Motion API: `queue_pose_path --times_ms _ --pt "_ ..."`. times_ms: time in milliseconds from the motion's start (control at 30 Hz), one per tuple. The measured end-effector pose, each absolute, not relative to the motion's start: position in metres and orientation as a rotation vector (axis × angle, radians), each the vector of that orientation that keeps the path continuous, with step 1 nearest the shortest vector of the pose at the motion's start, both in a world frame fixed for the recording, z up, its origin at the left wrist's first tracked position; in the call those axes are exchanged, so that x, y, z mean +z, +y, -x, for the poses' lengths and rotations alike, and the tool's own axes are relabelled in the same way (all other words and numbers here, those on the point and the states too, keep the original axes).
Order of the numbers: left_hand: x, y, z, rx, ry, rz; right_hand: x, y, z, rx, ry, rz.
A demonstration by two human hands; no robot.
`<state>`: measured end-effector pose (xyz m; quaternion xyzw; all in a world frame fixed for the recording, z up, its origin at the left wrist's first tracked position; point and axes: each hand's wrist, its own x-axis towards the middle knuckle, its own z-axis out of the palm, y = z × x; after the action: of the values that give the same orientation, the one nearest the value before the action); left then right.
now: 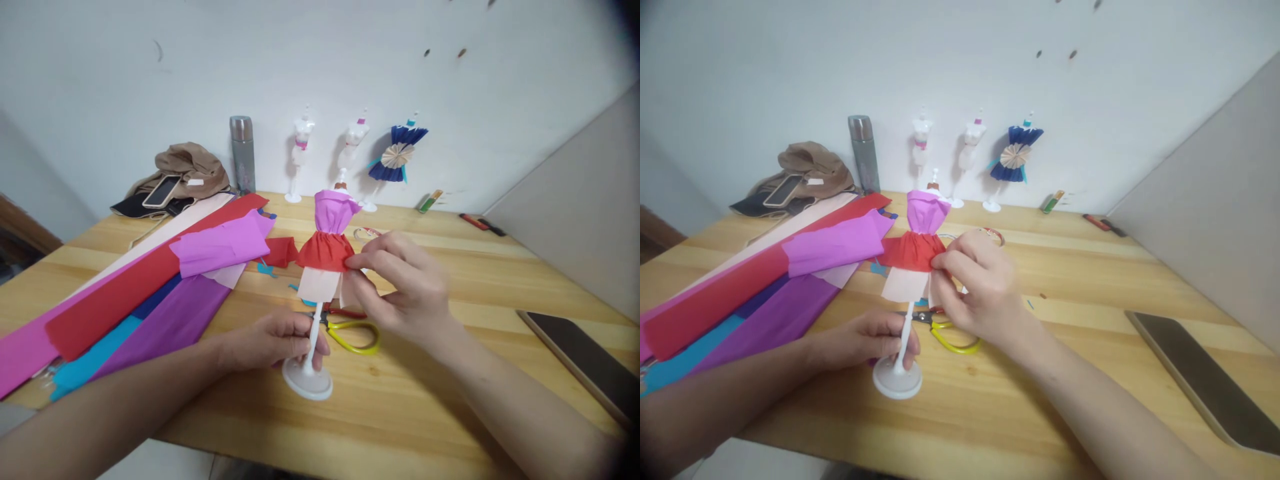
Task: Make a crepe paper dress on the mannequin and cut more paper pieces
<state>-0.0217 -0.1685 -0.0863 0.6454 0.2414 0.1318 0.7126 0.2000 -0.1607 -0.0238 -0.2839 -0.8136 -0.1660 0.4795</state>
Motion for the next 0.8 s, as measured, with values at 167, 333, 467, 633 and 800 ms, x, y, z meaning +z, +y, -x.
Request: queue_pose_path --times_ms 167,333,467,633,800 --pt "-0.0862 -0.1685 0.0215 0.295 0.529 -1.411 -0.0273 -0.1539 -0.2048 -0.559 -2.003 0.637" --pt "-0.0857 -0.1681 0.0211 0.306 0.503 -1.418 -0.0273 -0.1531 -0.2055 -0.666 -2.007 0.604" --pt "-0.0875 -0.1675 0.0213 0.297 0.52 -1.425 -0.0277 -0.1543 -0.2038 -0.695 -2.027 0.615" --pt "-0.0923 -0.1664 0.0222 0.311 0.515 -1.427 -0.0257 -0.1557 -0.2051 -0.722 -2.075 0.593" --pt "-0.0917 -0.1658 0.0225 0.329 0.52 -1.424 -0.0216 -0.161 -0.2054 -0.513 -2.059 0.592"
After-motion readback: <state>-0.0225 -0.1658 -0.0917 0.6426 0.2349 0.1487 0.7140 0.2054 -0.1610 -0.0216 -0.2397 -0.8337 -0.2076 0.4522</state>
